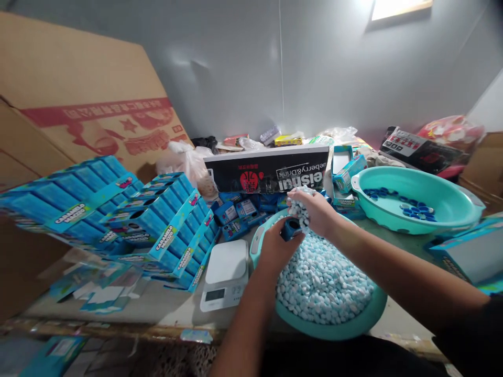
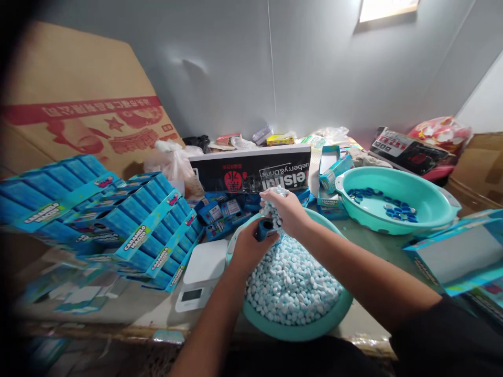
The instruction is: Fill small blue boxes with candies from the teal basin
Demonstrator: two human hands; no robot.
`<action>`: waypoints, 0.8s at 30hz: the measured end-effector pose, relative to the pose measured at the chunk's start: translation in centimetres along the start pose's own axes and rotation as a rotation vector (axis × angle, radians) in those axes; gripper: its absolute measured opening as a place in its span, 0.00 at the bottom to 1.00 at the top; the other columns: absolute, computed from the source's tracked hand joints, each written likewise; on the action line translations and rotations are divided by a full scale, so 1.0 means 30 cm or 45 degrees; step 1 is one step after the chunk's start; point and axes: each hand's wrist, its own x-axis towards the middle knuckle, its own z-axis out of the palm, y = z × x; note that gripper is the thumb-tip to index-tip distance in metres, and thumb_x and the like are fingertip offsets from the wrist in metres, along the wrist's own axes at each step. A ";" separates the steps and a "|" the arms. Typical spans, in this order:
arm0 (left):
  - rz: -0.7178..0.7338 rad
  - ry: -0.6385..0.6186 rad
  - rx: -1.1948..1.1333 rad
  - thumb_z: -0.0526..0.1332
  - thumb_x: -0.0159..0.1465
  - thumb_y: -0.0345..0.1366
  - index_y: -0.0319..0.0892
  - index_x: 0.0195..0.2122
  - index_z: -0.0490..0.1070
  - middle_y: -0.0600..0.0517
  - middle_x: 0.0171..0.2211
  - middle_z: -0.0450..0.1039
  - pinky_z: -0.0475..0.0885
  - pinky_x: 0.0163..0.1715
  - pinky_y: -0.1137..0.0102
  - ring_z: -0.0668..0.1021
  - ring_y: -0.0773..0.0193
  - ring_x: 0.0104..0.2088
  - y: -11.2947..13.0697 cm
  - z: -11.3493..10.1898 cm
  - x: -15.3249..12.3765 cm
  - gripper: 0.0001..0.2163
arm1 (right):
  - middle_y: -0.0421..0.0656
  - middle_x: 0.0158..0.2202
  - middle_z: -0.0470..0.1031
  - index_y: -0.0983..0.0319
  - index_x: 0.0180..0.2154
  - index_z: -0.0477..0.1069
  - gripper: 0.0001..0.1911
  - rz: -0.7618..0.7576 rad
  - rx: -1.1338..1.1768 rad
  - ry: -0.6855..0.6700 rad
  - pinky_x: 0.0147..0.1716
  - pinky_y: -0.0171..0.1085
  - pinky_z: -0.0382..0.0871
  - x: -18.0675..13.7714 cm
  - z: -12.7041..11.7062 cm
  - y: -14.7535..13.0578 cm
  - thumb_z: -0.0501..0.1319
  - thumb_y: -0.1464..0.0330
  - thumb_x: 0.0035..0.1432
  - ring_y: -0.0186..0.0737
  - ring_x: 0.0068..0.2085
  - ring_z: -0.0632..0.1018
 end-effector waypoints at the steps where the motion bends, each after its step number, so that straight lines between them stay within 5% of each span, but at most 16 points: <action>1: -0.018 0.000 -0.007 0.69 0.55 0.35 0.46 0.46 0.78 0.52 0.37 0.82 0.75 0.40 0.65 0.81 0.58 0.37 0.000 -0.001 0.001 0.16 | 0.37 0.26 0.70 0.61 0.32 0.68 0.16 -0.024 0.008 -0.003 0.25 0.32 0.64 -0.001 0.006 0.006 0.71 0.63 0.45 0.31 0.26 0.71; 24: 0.031 -0.078 0.061 0.69 0.57 0.36 0.47 0.49 0.77 0.55 0.40 0.81 0.74 0.42 0.69 0.80 0.61 0.40 -0.012 0.002 0.002 0.18 | 0.41 0.26 0.75 0.61 0.25 0.66 0.15 0.002 0.279 0.168 0.28 0.35 0.71 -0.005 0.013 0.011 0.70 0.60 0.47 0.36 0.28 0.76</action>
